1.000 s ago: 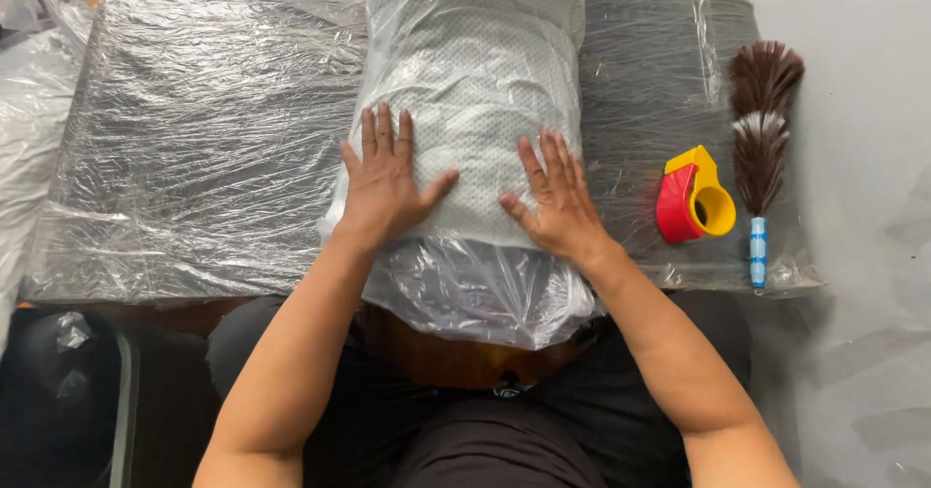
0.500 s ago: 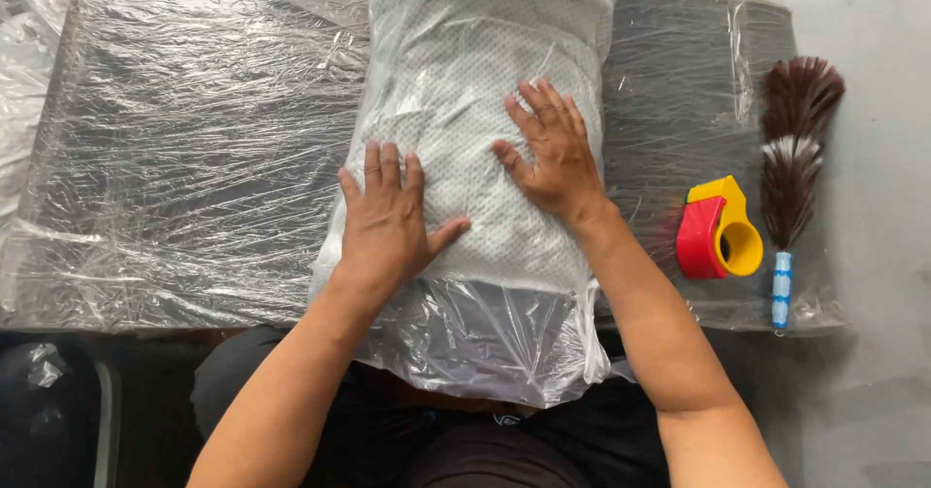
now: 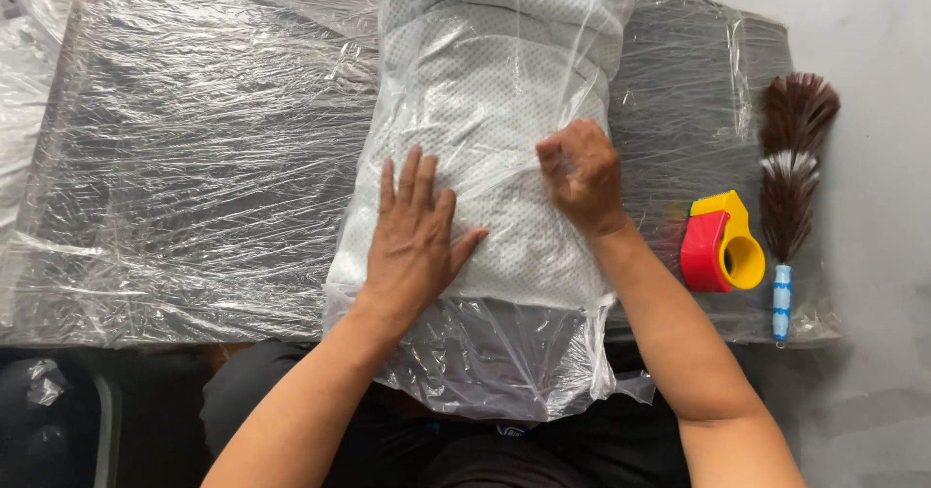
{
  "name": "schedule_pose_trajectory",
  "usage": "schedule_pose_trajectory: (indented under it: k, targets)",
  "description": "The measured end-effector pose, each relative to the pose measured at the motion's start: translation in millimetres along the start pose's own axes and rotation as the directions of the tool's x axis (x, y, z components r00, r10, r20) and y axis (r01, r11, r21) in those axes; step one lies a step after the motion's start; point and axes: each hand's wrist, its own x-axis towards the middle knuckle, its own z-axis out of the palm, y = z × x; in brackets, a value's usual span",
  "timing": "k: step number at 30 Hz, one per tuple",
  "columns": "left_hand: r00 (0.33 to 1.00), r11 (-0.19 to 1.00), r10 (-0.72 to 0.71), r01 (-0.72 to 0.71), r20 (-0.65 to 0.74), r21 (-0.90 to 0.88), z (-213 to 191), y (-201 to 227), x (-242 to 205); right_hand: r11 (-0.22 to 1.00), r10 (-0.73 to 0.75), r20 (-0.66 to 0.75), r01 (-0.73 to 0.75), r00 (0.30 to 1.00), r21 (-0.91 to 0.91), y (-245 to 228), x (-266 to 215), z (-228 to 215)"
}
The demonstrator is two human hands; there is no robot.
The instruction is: A person is manually packaging a pillow into a plastic bag, smoothing it out to remove air, and then using a duster on the workspace.
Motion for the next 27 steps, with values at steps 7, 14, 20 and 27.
schedule_pose_trajectory:
  k: [7,14,20,27]
  targets:
    - [0.997,0.993,0.055,-0.049,0.052,-0.111,25,6,-9,0.955,0.006,0.017,-0.001,1.0,-0.297,24,111,-3]
    - [0.982,0.995,0.094,-0.097,0.166,0.012,32,6,-14,0.907,0.412,0.474,-0.296,0.778,-0.301,70,166,35]
    - [0.978,0.991,0.13,-0.131,0.166,-0.003,27,12,-15,0.832,0.549,0.502,-0.38,0.668,-0.404,105,178,64]
    - [0.985,0.992,0.099,-0.109,0.144,0.059,32,18,-17,0.721,0.674,0.402,-0.432,0.619,-0.543,119,192,84]
